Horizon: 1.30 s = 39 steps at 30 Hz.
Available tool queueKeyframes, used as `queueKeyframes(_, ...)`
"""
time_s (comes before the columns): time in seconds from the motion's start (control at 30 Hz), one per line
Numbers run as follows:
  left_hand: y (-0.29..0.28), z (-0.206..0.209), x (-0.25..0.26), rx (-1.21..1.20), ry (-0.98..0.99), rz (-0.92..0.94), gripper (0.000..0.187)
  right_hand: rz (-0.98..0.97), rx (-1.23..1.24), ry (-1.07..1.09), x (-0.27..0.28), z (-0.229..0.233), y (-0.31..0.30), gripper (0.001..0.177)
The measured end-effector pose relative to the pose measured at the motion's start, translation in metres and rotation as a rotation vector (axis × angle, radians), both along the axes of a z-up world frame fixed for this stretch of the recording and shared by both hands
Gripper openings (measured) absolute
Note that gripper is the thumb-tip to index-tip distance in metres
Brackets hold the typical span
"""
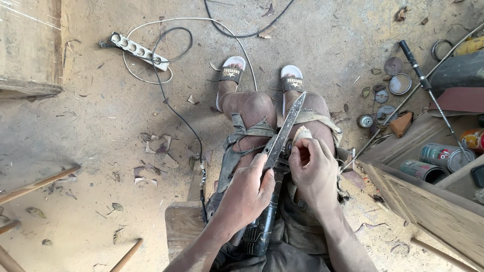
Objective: Carving and shaping a small circular piece of wood using a knife
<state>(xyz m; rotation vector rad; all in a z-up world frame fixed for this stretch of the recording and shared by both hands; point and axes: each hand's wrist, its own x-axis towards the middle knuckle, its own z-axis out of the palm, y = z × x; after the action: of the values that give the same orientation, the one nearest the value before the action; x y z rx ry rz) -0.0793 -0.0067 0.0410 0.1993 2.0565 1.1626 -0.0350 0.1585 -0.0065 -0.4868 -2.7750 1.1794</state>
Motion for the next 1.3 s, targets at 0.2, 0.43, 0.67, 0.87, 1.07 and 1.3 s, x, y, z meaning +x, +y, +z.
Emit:
queueKeyframes(0.2, -0.001, -0.005, 0.005, 0.006, 0.007, -0.023, 0.034, 0.029, -0.092, -0.087, -0.003, 0.002, 0.006, 0.004)
queueKeyframes(0.43, 0.001, -0.004, -0.002, 0.040, 0.021, -0.075, 0.020, -0.040, -0.094, -0.036, 0.005, -0.004, 0.003, 0.011)
queueKeyframes(0.67, -0.002, -0.002, -0.001, 0.000, 0.045, -0.017, 0.031, -0.024, 0.012, 0.010, -0.003, 0.003, -0.006, 0.008)
queueKeyframes(0.87, 0.001, -0.004, -0.003, 0.037, 0.017, -0.097, 0.014, -0.006, -0.096, -0.056, -0.001, 0.007, 0.003, 0.005)
queueKeyframes(1.07, 0.001, -0.004, -0.011, 0.017, -0.069, -0.150, 0.007, -0.008, -0.108, -0.084, 0.004, 0.000, 0.004, 0.005)
queueKeyframes(1.3, -0.003, -0.004, -0.007, 0.035, -0.033, -0.192, 0.012, 0.006, -0.055, -0.032, 0.007, -0.010, 0.004, 0.006)
